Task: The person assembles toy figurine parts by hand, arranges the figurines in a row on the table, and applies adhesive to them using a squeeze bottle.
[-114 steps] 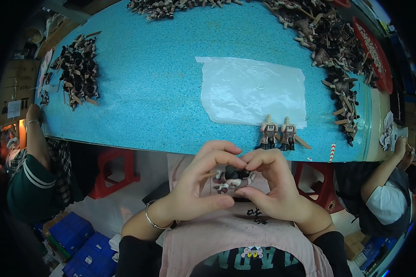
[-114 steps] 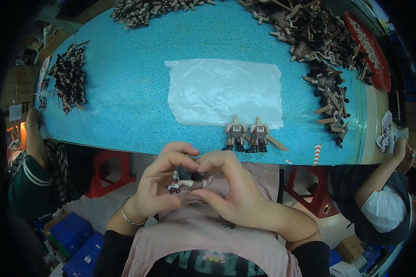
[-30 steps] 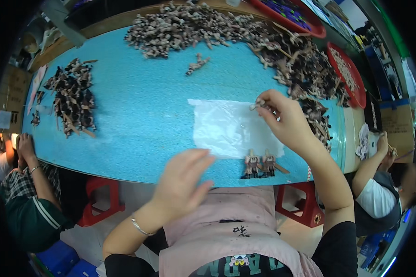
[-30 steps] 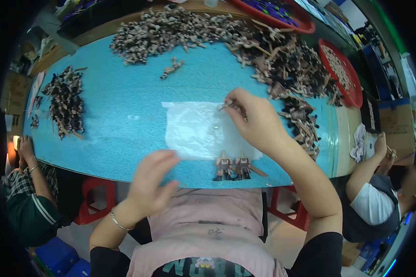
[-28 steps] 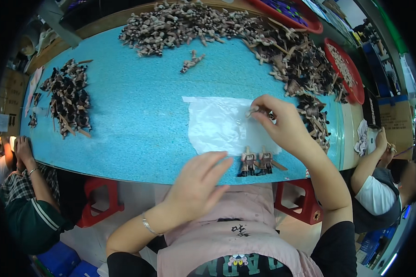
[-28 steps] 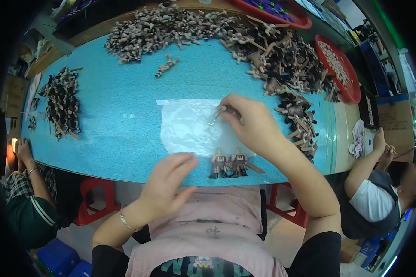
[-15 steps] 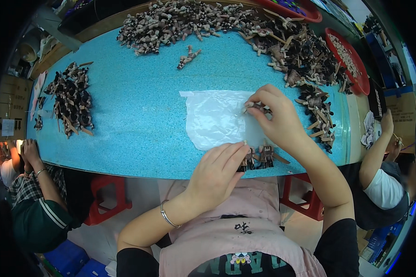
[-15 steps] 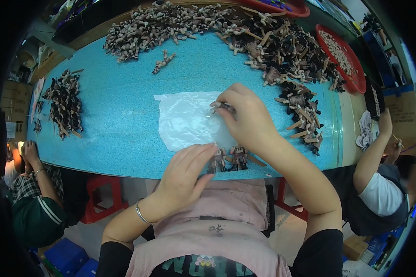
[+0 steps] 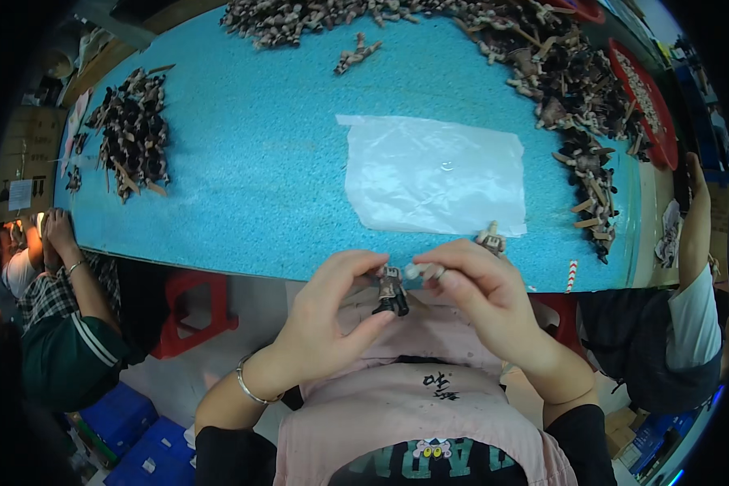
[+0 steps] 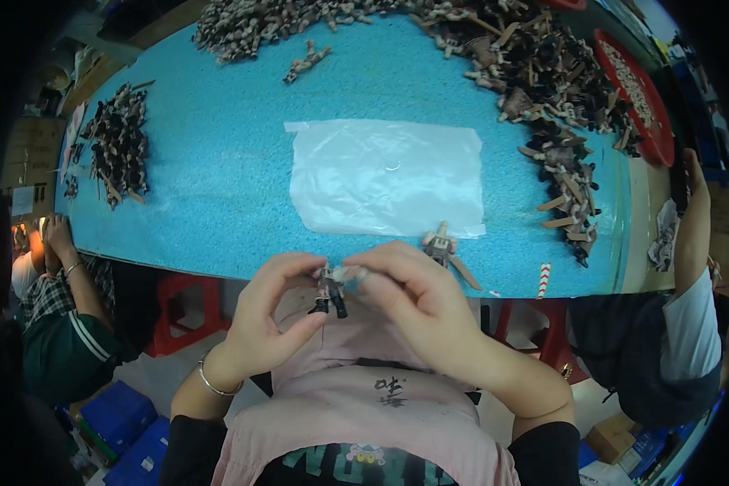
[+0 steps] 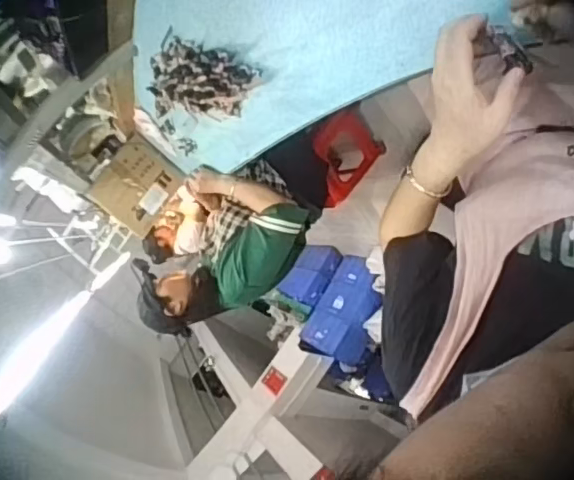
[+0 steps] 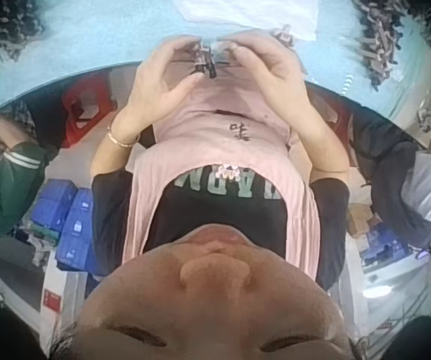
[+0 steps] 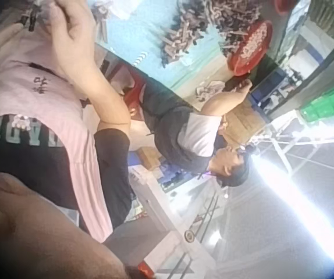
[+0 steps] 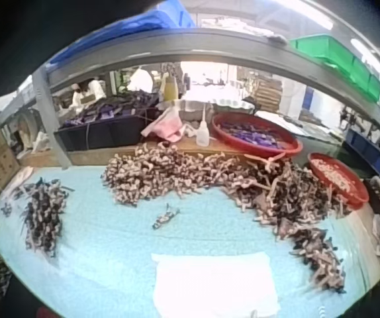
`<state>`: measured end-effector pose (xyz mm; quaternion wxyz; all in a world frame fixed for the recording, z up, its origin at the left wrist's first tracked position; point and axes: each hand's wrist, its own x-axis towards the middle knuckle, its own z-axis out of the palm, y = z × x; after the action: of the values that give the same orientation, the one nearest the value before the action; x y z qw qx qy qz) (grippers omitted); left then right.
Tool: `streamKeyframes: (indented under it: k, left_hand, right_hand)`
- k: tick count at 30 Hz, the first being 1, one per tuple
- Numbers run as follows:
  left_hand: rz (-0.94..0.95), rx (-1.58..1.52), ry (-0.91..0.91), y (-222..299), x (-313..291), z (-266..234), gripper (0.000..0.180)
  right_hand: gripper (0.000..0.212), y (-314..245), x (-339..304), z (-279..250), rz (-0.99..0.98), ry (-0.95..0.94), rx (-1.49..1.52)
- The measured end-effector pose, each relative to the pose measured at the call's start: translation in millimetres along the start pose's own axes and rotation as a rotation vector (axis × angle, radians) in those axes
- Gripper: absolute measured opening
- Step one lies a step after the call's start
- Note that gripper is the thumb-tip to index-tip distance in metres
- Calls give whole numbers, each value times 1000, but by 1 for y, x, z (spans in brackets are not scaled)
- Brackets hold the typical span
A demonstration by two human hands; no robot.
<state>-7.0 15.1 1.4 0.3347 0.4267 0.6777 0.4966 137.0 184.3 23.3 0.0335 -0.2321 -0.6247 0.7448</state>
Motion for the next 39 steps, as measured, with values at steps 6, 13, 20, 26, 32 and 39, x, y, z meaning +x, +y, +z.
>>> streamKeyframes:
  k: [6, 13, 20, 26, 32, 39]
  left_hand:
    - [66, 92, -17, 0, 2, -1, 50]
    - [99, 132, -1, 1, 2, 0, 49]
    - [116, 120, 18, -2, 1, -2, 46]
    - [90, 56, -10, -9, 6, -4, 29]
    - [111, 47, 36, -12, 6, -2, 19]
    - [66, -41, 155, -15, -1, 3, 21]
  right_hand:
    - [27, 8, -3, 16, -227, -36, -370]
    - [27, 10, -1, 19, -245, -27, -410]
    - [27, 6, 0, 20, -191, 22, -420]
    - [25, 9, 0, 18, -170, 13, -386]
    - [24, 11, 0, 18, -193, 13, -399]
    - [34, 9, 3, 18, -407, 177, -507]
